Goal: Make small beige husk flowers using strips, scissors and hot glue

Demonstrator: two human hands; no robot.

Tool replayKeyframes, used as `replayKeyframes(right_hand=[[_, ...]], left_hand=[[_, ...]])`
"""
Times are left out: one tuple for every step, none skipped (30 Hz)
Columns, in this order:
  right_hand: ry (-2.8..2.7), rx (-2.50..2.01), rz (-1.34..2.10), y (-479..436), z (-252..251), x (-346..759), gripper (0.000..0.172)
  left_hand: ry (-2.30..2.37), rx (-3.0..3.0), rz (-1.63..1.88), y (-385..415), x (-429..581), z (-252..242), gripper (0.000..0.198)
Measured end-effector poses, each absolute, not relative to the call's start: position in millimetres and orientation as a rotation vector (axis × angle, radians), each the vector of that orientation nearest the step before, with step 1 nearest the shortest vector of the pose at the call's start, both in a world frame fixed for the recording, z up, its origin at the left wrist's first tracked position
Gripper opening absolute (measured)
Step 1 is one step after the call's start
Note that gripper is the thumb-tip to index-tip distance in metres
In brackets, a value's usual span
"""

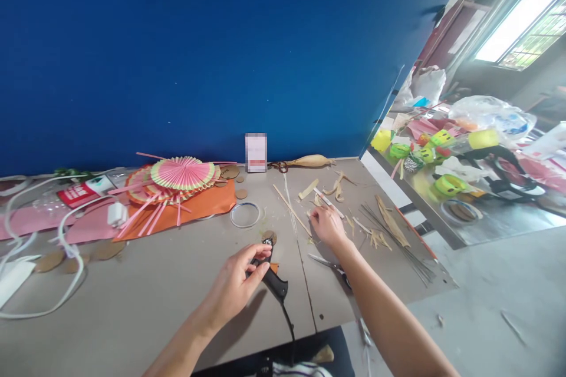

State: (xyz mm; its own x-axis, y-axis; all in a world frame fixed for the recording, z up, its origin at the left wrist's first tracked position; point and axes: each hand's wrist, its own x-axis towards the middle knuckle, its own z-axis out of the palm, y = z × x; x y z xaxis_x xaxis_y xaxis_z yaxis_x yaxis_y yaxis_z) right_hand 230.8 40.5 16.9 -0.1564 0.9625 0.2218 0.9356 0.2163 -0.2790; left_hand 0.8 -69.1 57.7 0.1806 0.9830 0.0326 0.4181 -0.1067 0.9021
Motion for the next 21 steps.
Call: replayKeyframes(right_hand=[[-2.162,-1.749,0.123,35,20,230,0.016],[-2.176,-1.73,0.14,29,22,228,0.017],[-2.193,-1.708,0.161,21,24,226,0.017],[-2.211,-1.688,0.182,13,25,224,0.017],[-2.229,-1.67,0.202,5,26,223,0.017],[-2.25,-1.649,0.223,-2,26,222,0.017],[-2.269,-1.632,0.245,-8,25,222,0.017],[-2.281,-1.622,0.262,-12,24,224,0.017],[-2.281,-1.625,0.271,-14,22,227,0.017],[-2.266,-1.648,0.27,-15,21,231,0.017],[-2.236,-1.687,0.258,-14,20,237,0.018],[-2.196,-1.738,0.238,-12,20,244,0.018],[-2.155,-1.792,0.216,-9,20,250,0.019],[-2.127,-1.837,0.202,-6,21,256,0.019],[-2.123,-1.859,0.202,-3,21,260,0.017],[-2.141,-1.859,0.214,-1,22,262,0.015],[-2.176,-1.844,0.234,0,23,262,0.013],[-2.219,-1.82,0.256,0,23,260,0.011],[-2.262,-1.797,0.275,-1,23,257,0.01],[-2.298,-1.783,0.288,-2,23,252,0.01],[-2.326,-1.781,0.293,-3,22,247,0.009]], left_hand=[[1.353,1.659,0.895,-69,1,57,0.025],[1.351,1.662,0.893,-69,2,57,0.025],[1.344,1.666,0.884,-69,3,56,0.024],[1.338,1.669,0.874,-69,4,56,0.024],[1.332,1.669,0.864,-69,5,56,0.023],[1.325,1.667,0.859,-69,6,55,0.023],[1.32,1.665,0.857,-69,7,55,0.023],[1.316,1.665,0.855,-69,8,55,0.023],[1.313,1.668,0.854,-69,9,55,0.023],[1.312,1.674,0.852,-70,10,54,0.023],[1.313,1.681,0.849,-70,10,54,0.023],[1.316,1.688,0.847,-70,10,53,0.023],[1.319,1.693,0.843,-71,10,53,0.023],[1.322,1.696,0.839,-71,9,52,0.023],[1.325,1.697,0.836,-71,9,52,0.023],[1.328,1.7,0.832,-72,8,52,0.023],[1.329,1.703,0.826,-72,8,52,0.022],[1.329,1.707,0.818,-72,8,52,0.022],[1.329,1.71,0.81,-73,8,52,0.022],[1.329,1.714,0.801,-73,8,52,0.021],[1.327,1.716,0.792,-73,9,53,0.021]])
